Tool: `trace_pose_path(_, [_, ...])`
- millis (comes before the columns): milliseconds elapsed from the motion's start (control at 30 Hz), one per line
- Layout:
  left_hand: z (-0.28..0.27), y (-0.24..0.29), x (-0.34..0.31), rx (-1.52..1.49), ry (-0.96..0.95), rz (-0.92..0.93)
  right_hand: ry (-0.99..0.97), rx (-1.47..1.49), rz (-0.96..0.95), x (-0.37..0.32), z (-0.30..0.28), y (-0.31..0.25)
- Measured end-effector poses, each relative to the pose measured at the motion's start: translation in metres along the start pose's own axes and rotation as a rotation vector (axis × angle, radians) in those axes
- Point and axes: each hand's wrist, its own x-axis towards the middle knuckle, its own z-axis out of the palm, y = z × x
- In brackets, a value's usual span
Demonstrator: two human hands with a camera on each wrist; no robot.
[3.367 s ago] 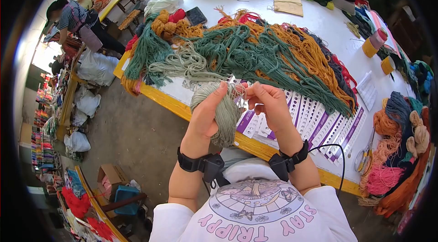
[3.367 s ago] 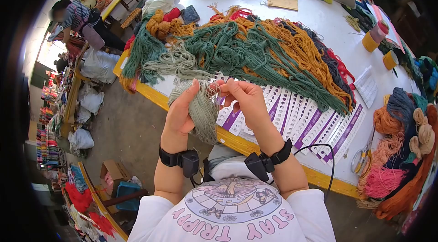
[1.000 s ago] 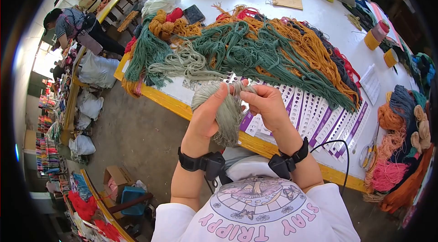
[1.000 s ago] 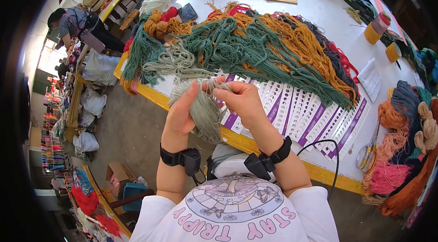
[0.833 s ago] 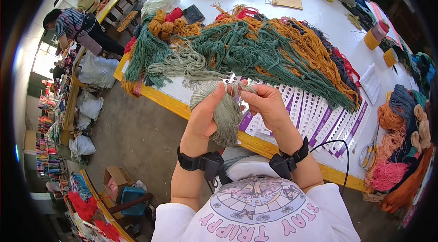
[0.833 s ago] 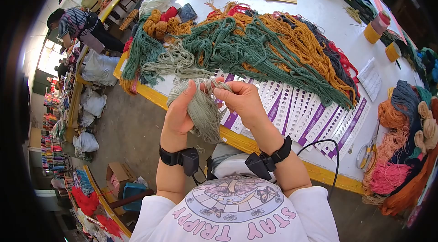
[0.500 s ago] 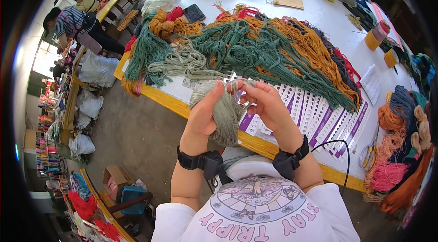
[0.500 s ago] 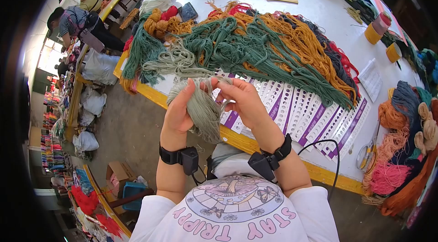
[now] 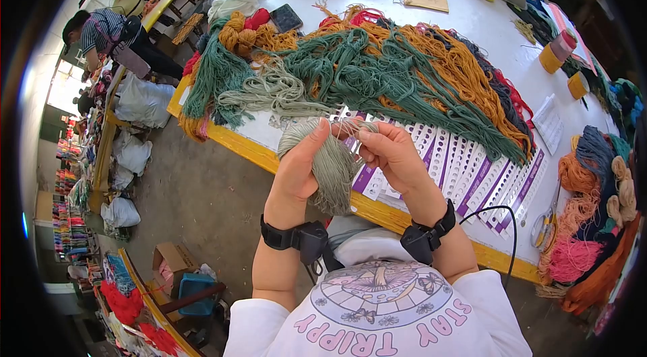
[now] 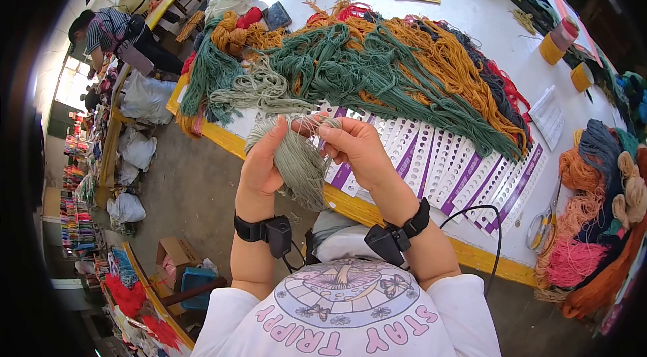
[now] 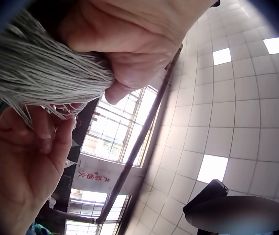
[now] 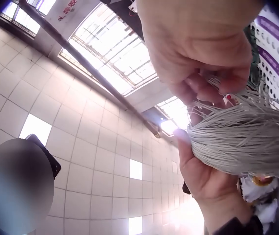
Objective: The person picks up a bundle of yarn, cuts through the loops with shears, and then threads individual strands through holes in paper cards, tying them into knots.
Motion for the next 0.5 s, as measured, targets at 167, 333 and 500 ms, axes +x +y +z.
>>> trace_pose_path(167, [-0.001, -0.008, 0.003, 0.252, 0.128, 0.152, -0.016, -0.027, -0.019, -0.002, 0.006, -0.002])
trace_pose_path(333, [-0.01, -0.006, 0.002, 0.277, 0.281, 0.205, 0.149, -0.459, -0.477, 0.011, 0.008, 0.011])
trace_pose_path(500, [-0.132, 0.031, -0.037, -0.651, 0.15, 0.422, -0.135, 0.543, -0.105, 0.012, -0.027, -0.031])
